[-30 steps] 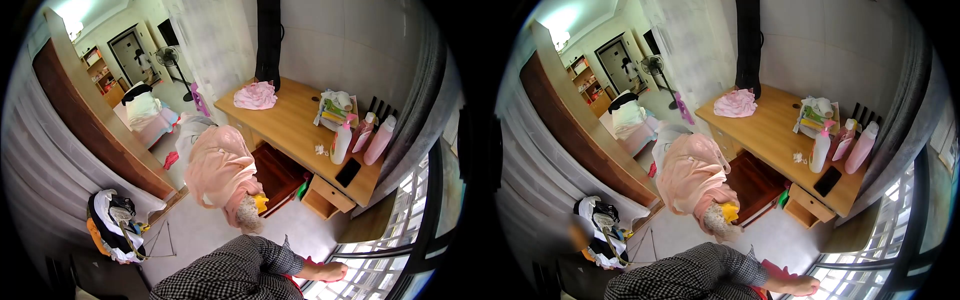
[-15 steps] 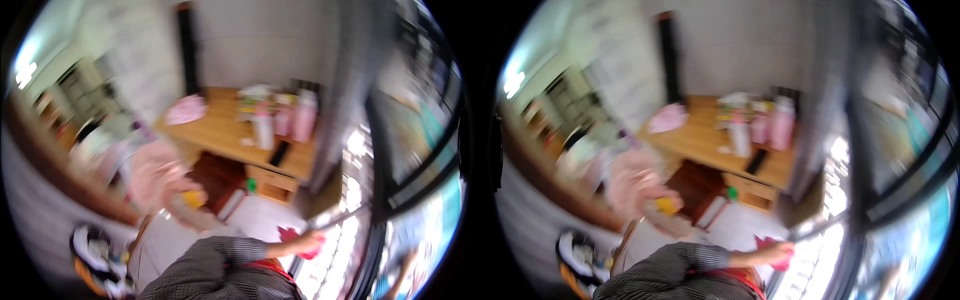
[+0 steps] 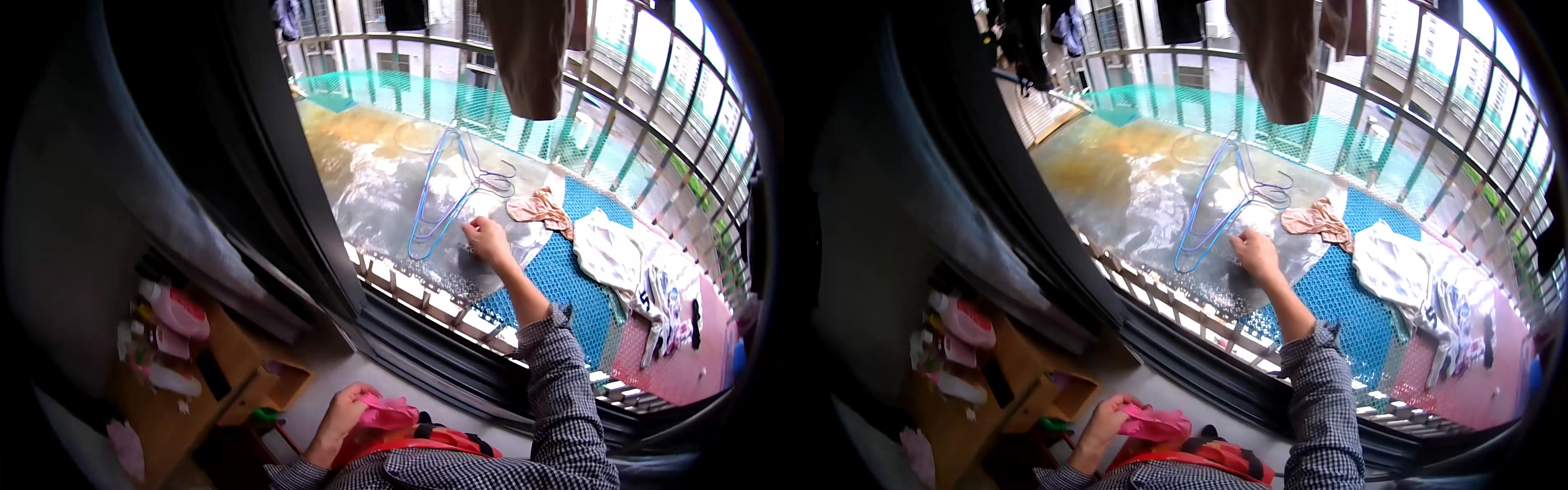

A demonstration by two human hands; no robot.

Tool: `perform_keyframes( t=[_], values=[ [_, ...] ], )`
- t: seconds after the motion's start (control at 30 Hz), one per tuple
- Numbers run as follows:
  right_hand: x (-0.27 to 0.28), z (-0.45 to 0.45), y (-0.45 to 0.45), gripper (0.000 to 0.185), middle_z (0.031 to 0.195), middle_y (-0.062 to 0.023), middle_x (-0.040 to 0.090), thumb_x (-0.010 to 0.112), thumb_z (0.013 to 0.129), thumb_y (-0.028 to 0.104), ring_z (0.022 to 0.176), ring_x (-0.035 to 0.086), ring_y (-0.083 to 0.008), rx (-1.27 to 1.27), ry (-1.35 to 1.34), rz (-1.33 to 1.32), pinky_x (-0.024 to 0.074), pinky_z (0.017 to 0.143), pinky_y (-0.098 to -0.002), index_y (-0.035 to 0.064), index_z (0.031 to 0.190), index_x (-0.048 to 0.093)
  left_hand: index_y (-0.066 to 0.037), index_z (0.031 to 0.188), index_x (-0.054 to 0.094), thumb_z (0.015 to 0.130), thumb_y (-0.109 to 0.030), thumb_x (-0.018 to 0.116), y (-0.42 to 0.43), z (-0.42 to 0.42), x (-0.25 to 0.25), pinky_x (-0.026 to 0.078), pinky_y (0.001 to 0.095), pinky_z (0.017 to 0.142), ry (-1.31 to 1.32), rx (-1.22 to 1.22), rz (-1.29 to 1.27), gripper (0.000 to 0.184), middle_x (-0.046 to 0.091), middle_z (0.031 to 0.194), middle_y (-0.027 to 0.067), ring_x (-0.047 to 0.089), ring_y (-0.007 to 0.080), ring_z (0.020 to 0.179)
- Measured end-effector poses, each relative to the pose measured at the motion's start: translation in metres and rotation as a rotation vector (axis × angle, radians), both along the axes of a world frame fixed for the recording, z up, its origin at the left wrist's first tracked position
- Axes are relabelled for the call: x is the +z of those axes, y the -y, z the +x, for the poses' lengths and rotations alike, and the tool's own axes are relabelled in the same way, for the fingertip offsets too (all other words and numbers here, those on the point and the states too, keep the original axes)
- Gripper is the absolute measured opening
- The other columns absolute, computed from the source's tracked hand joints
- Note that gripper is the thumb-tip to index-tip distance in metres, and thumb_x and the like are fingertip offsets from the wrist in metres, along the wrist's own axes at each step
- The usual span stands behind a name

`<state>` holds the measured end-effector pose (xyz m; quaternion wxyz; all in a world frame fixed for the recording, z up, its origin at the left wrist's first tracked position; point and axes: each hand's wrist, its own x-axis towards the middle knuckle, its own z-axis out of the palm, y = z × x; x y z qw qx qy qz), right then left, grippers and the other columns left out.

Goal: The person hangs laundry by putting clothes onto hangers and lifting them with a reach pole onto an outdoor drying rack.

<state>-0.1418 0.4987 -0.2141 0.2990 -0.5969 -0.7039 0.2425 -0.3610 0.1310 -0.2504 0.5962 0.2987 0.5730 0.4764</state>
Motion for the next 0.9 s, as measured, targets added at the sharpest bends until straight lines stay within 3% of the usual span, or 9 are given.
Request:
perform_keyframes(
  t=[0.03, 0.07, 0.13, 0.23, 0.33, 0.37, 0.47, 0.5, 0.9],
  values=[
    [0.009, -0.013, 0.003, 0.043, 0.082, -0.0194, 0.065, 0.056, 0.081, 0.044, 0.078, 0.064, -0.0307, -0.059, 0.12, 0.026, 0.049, 0.071, -0.0402, 0.0021, 0.089, 0.065, 0.003, 0.095, 0.059, 0.084, -0.002, 0.052, -0.004, -0.003, -0.003, 0.048, 0.022, 0.071, 0.036, -0.002, -0.009, 0.014, 0.064, 0.087, 0.0079, 0.06, 0.0118, 0.079],
    [0.026, -0.029, 0.008, 0.051, 0.089, -0.0208, 0.064, 0.053, 0.081, 0.05, 0.089, 0.062, -0.0327, -0.1, 0.176, -0.073, 0.0466, 0.078, -0.0417, 0.0014, 0.087, 0.064, 0.003, 0.096, 0.059, 0.085, -0.002, 0.052, -0.008, -0.007, -0.005, 0.048, 0.0219, 0.071, 0.047, -0.014, -0.004, 0.014, 0.064, 0.087, 0.0079, 0.06, 0.0117, 0.079],
    [0.024, -0.057, 0.003, 0.047, 0.091, -0.0221, 0.063, 0.053, 0.08, 0.046, 0.09, 0.061, -0.0329, -0.148, 0.297, -0.037, 0.046, 0.078, -0.0416, 0.0, 0.085, 0.063, 0.003, 0.096, 0.059, 0.085, -0.002, 0.052, -0.012, -0.019, -0.012, 0.048, 0.0217, 0.071, 0.065, -0.032, 0.002, 0.014, 0.064, 0.088, 0.0078, 0.06, 0.0116, 0.079],
    [0.01, -0.072, -0.008, 0.041, 0.09, -0.0215, 0.063, 0.053, 0.078, 0.038, 0.089, 0.061, -0.0337, -0.269, 0.253, -0.02, 0.0461, 0.078, -0.0424, -0.001, 0.085, 0.063, 0.003, 0.096, 0.06, 0.085, 0.001, 0.051, -0.017, -0.043, -0.018, 0.049, 0.0216, 0.071, 0.032, -0.057, 0.015, 0.015, 0.064, 0.089, 0.0075, 0.06, 0.0119, 0.08],
    [0.002, -0.059, -0.015, 0.038, 0.091, -0.021, 0.064, 0.052, 0.075, 0.033, 0.091, 0.06, -0.0354, -0.407, -0.045, -0.056, 0.0451, 0.081, -0.0442, -0.002, 0.085, 0.062, 0.003, 0.096, 0.06, 0.083, 0.004, 0.049, -0.017, -0.056, -0.01, 0.049, 0.0218, 0.073, 0.065, -0.056, 0.021, 0.017, 0.064, 0.09, 0.008, 0.061, 0.0127, 0.081],
    [0.001, -0.051, -0.012, 0.029, 0.082, -0.0189, 0.065, 0.054, 0.079, 0.028, 0.075, 0.065, -0.0276, -0.427, -0.032, 0.048, 0.0491, 0.067, -0.0397, 0.0, 0.084, 0.06, 0.003, 0.096, 0.06, 0.082, 0.005, 0.048, -0.019, -0.059, -0.007, 0.049, 0.0218, 0.074, 0.082, -0.052, 0.03, 0.018, 0.064, 0.09, 0.0083, 0.061, 0.013, 0.081],
    [0.01, -0.024, 0.004, 0.024, 0.064, -0.0122, 0.061, 0.057, 0.079, 0.024, 0.051, 0.06, -0.021, -0.367, -0.539, -0.072, 0.0467, 0.05, -0.0349, -0.0002, 0.078, 0.057, 0.003, 0.096, 0.06, 0.081, 0.006, 0.046, -0.021, -0.074, -0.028, 0.05, 0.0221, 0.075, 0.083, -0.102, 0.03, 0.02, 0.064, 0.091, 0.0096, 0.062, 0.0135, 0.082],
    [0.013, -0.017, 0.01, 0.022, 0.054, -0.0067, 0.053, 0.057, 0.081, 0.021, 0.04, 0.052, -0.0147, -0.327, -0.674, -0.032, 0.0405, 0.039, -0.0293, 0.0006, 0.074, 0.053, 0.003, 0.095, 0.06, 0.082, 0.005, 0.047, -0.022, -0.078, -0.034, 0.05, 0.0222, 0.074, 0.069, -0.125, 0.02, 0.019, 0.064, 0.09, 0.0096, 0.062, 0.0134, 0.081],
    [0.115, 0.025, 0.192, 0.016, 0.059, -0.0043, 0.053, 0.055, 0.088, 0.015, 0.045, 0.052, -0.0097, -0.155, -0.769, 0.015, 0.0408, 0.039, -0.021, 0.0017, 0.079, 0.053, 0.002, 0.094, 0.055, 0.083, -0.004, 0.052, -0.039, -0.07, -0.032, 0.049, 0.0223, 0.066, 0.005, -0.263, 0.057, 0.013, 0.063, 0.083, 0.0098, 0.06, 0.0132, 0.074]
  ],
)
